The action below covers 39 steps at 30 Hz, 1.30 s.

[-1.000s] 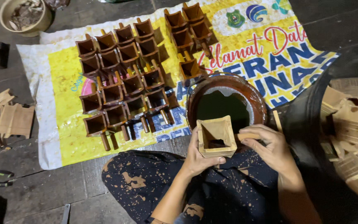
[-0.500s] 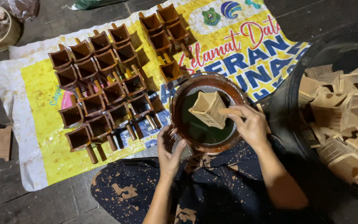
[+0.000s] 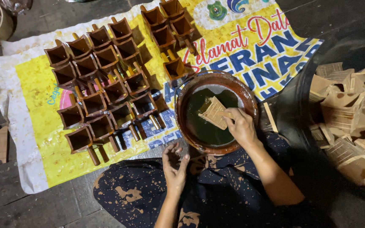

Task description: The person stains small wooden box components by dipping them into a bowl of liquid and then placing them on a yellow sheet to dry.

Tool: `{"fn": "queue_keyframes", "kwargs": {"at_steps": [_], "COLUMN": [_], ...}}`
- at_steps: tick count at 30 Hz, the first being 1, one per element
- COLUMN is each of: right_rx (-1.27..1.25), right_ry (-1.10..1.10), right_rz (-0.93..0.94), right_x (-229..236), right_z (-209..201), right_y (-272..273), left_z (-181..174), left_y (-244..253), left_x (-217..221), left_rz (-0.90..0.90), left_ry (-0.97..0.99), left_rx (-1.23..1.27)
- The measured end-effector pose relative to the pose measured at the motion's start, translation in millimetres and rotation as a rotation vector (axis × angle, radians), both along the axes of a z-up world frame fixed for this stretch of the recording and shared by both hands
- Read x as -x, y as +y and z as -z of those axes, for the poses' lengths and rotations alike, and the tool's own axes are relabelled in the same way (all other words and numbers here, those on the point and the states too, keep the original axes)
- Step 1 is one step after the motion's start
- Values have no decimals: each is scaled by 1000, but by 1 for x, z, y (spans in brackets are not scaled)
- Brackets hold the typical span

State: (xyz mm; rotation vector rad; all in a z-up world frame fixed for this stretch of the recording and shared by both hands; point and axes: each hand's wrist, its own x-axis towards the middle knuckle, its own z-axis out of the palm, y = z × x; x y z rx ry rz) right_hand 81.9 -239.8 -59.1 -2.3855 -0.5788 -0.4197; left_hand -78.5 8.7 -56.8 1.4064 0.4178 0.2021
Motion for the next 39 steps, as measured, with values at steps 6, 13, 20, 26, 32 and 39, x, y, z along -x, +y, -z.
{"fn": "queue_keyframes", "kwargs": {"at_steps": [6,13,20,26,32,39], "right_rx": [76,171,223,134,-221,-509], "right_ry": [31,107,111,47,221,133], "right_rz": [-17,-75,-70,-100,230,282], "right_x": [-5,-11,-14,-16,10,33], "right_z": [5,1,-1,12,-20,-37], "right_y": [9,18,25,18,13,0], "left_z": [-2,-1,1,-25,-58,-83], "left_y": [1,5,5,13,9,-15], "left_x": [-4,-2,-3,-10,-43,-91], "left_rz": [-14,-25,-37,-45,-103,30], "left_ry": [-14,-10,-33,-13,-2,14], "left_rx": [-15,-44,-51,-135,-142,-170]}}
